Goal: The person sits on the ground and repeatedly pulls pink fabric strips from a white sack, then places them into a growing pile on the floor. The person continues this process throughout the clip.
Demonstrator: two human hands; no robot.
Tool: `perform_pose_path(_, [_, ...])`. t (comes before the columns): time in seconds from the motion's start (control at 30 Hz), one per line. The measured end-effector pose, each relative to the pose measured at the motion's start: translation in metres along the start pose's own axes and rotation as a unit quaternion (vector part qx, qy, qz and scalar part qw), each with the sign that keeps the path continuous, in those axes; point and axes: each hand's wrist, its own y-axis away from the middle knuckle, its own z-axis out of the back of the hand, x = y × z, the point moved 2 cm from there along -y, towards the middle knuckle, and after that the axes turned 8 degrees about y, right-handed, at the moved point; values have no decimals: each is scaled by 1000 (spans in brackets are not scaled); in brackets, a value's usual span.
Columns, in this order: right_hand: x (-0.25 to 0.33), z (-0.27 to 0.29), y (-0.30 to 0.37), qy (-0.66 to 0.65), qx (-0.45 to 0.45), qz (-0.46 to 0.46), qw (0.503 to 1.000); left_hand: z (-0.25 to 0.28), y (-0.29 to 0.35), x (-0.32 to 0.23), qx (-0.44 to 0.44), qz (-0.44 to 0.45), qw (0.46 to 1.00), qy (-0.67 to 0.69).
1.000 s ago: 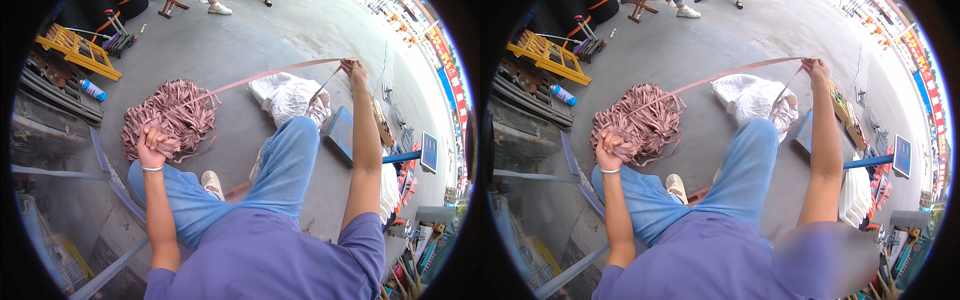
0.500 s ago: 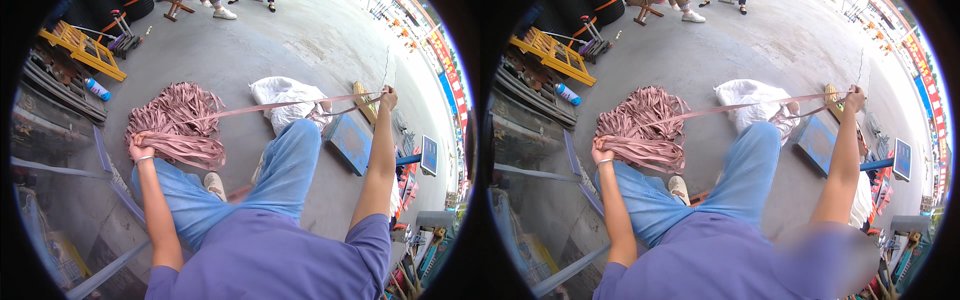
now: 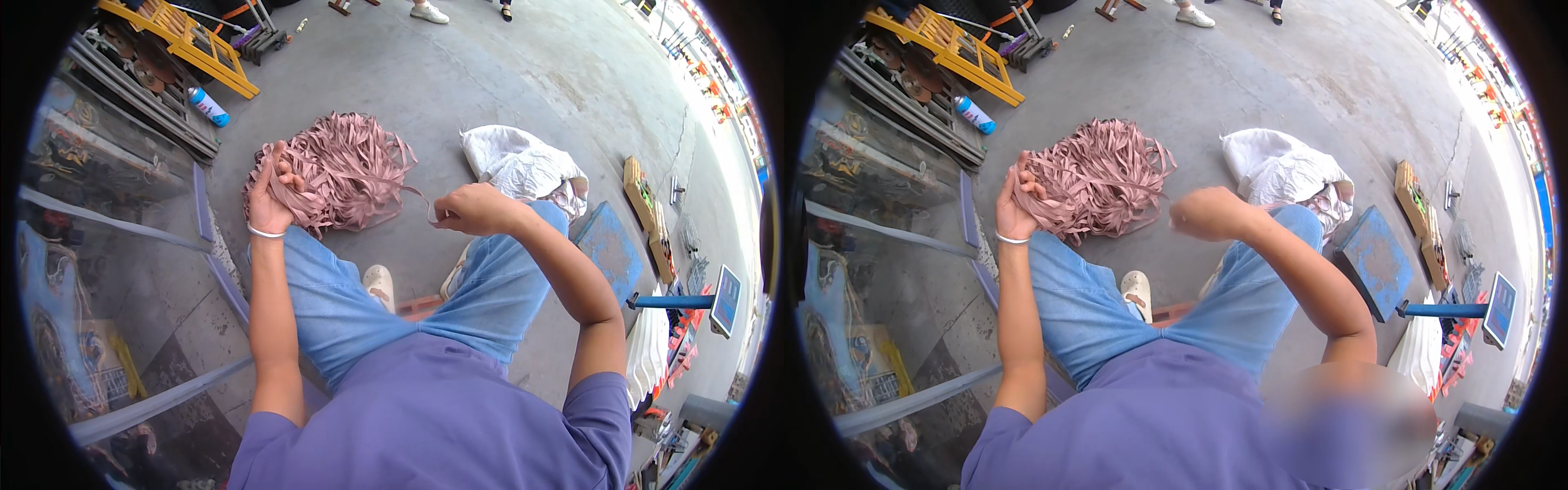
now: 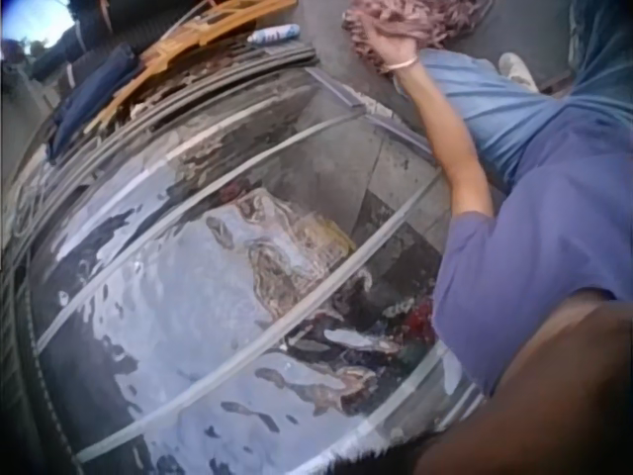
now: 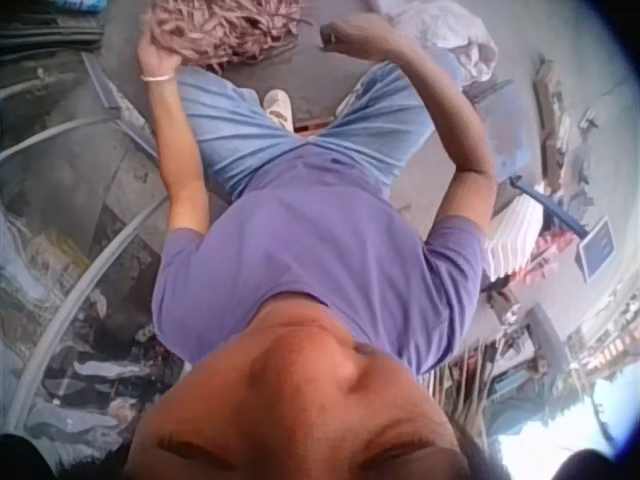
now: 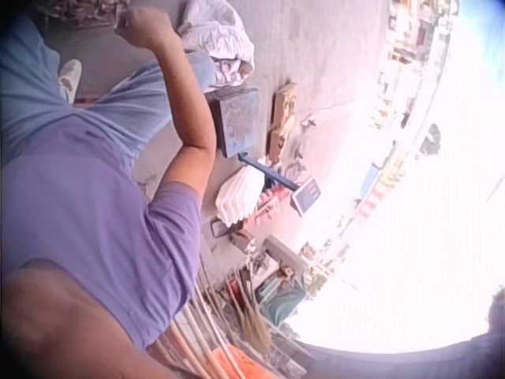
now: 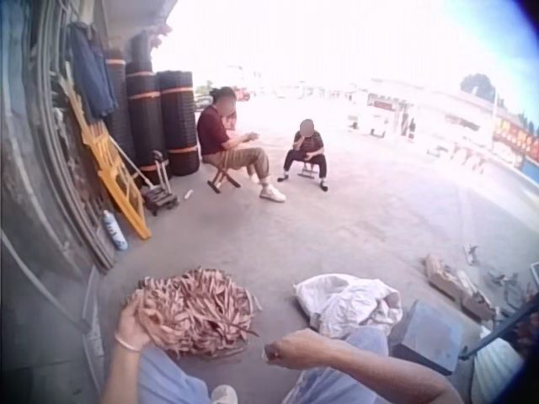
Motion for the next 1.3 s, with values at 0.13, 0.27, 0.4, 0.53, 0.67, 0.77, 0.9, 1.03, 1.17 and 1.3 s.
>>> perform_pose_path(0.13, [36, -13, -65, -169, -81, 119, 975, -4, 1, 41, -18, 46, 994, -100])
perform_pose_path(0.27, [36, -5, -100, -280, -212, 112, 930, -16, 14, 88, -43, 178, 975, -125])
perform_pose_path(0.4, [-29, -7, -71, -235, -149, -22, 960, -4, 15, 82, 44, 169, 973, -148])
perform_pose_path(0.53, [-151, -56, 26, -230, -201, -198, 931, -3, 19, 36, 89, 41, 995, 12])
perform_pose_path(0.67, [-296, -158, 166, 71, -358, -390, 846, 9, 21, 2, 103, -54, 981, 157])
perform_pose_path(0.77, [-302, -148, 175, -110, -311, -530, 781, 18, 18, 18, 71, -50, 981, 174])
perform_pose_path(0.9, [-302, -16, 164, -440, -609, -380, 540, 32, 12, 36, 36, -36, 982, 184])
perform_pose_path(1.03, [-168, 216, 218, -141, -869, -58, 471, 19, 12, 42, 38, -35, 987, 151])
perform_pose_path(1.17, [-135, 274, 264, 237, -867, -146, 413, 29, 13, 21, 16, -98, 973, 210])
perform_pose_path(1.3, [-250, 202, 263, 35, -752, -382, 536, 93, 6, -17, -132, -163, 937, 280])
